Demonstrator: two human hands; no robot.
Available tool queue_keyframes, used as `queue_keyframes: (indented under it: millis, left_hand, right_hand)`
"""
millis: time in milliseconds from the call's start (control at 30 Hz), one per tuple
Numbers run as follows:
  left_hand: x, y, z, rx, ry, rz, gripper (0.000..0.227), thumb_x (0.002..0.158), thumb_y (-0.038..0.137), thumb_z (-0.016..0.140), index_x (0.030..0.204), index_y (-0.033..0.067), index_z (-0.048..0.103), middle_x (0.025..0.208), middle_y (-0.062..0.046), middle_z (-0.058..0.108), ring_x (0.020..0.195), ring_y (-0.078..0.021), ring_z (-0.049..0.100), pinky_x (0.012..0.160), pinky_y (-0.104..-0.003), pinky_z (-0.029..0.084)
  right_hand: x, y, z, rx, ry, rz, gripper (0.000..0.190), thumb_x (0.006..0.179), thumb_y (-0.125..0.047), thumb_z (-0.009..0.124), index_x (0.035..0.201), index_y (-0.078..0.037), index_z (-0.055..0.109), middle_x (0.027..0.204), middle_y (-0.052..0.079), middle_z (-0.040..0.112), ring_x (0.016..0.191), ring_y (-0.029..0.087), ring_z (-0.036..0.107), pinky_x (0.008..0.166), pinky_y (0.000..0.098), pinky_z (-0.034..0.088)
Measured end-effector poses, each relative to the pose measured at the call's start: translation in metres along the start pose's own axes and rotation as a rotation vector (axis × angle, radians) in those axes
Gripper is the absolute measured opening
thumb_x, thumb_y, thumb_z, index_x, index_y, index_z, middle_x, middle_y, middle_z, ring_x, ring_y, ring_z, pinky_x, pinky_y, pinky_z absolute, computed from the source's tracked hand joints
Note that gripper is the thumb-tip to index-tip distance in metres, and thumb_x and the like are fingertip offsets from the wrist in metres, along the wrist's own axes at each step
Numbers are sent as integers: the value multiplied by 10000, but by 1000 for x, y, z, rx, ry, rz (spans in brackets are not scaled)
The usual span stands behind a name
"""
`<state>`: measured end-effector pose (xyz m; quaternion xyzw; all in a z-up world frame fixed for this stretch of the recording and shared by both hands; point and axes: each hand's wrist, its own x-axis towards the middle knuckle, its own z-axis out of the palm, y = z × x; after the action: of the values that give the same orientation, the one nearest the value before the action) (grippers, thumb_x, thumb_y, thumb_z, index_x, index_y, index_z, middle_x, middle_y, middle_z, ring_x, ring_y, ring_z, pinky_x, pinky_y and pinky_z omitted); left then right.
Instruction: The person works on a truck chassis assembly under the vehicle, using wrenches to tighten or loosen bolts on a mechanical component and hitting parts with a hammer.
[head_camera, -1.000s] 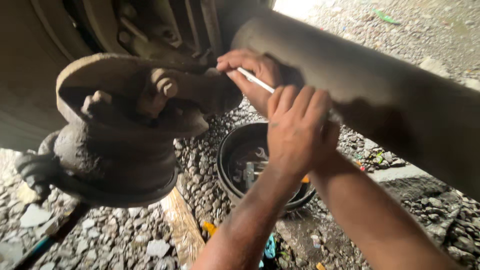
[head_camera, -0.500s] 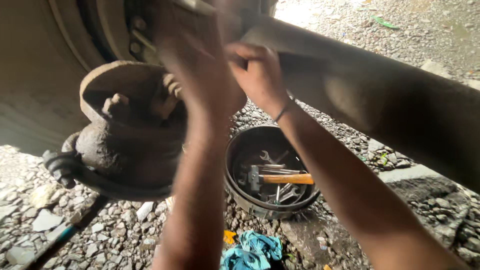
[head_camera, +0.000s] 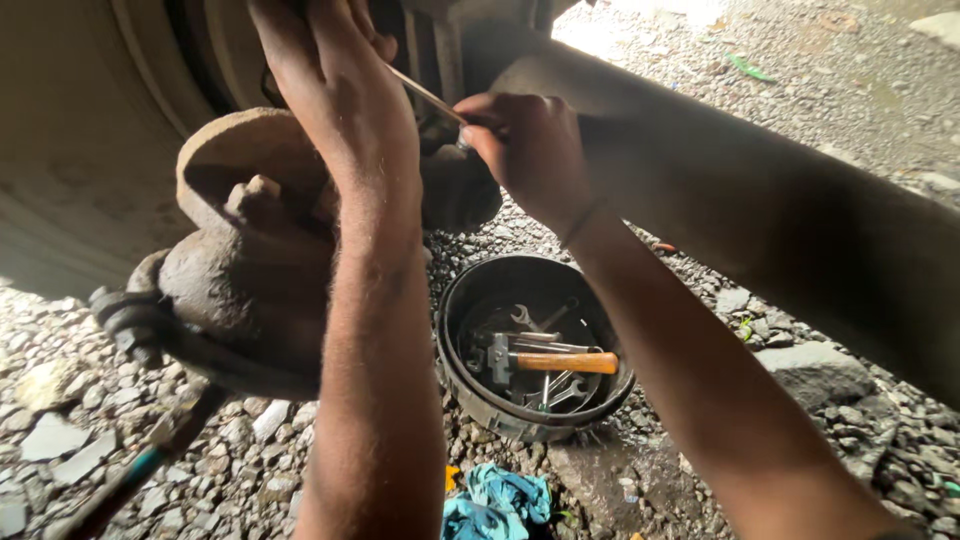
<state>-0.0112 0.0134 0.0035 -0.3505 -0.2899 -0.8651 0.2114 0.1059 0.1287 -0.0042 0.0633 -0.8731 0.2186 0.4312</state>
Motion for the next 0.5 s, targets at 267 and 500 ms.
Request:
queue_keyframes:
  millis: [267, 500]
  left_hand:
    - [14, -4, 1, 233, 82, -103, 197, 1058, 112, 500, 881, 33, 537, 644, 23, 550, 514, -82, 552, 476, -272, 455]
    - [4, 6, 5, 292, -25, 19, 114, 1129, 85, 446, 1045, 10, 461, 781, -46, 540, 636, -144, 552, 598, -300, 457]
  right_hand:
    - [2, 16, 2, -39, -13, -26, 133, 898, -118, 737, 1013, -119, 802, 832, 69, 785, 710, 194, 777, 659, 318, 594]
    - [-2, 20, 2, 35, 24, -38, 128, 888, -113, 750, 1006, -116, 797, 850, 72, 792, 730, 190, 785, 704, 319, 608]
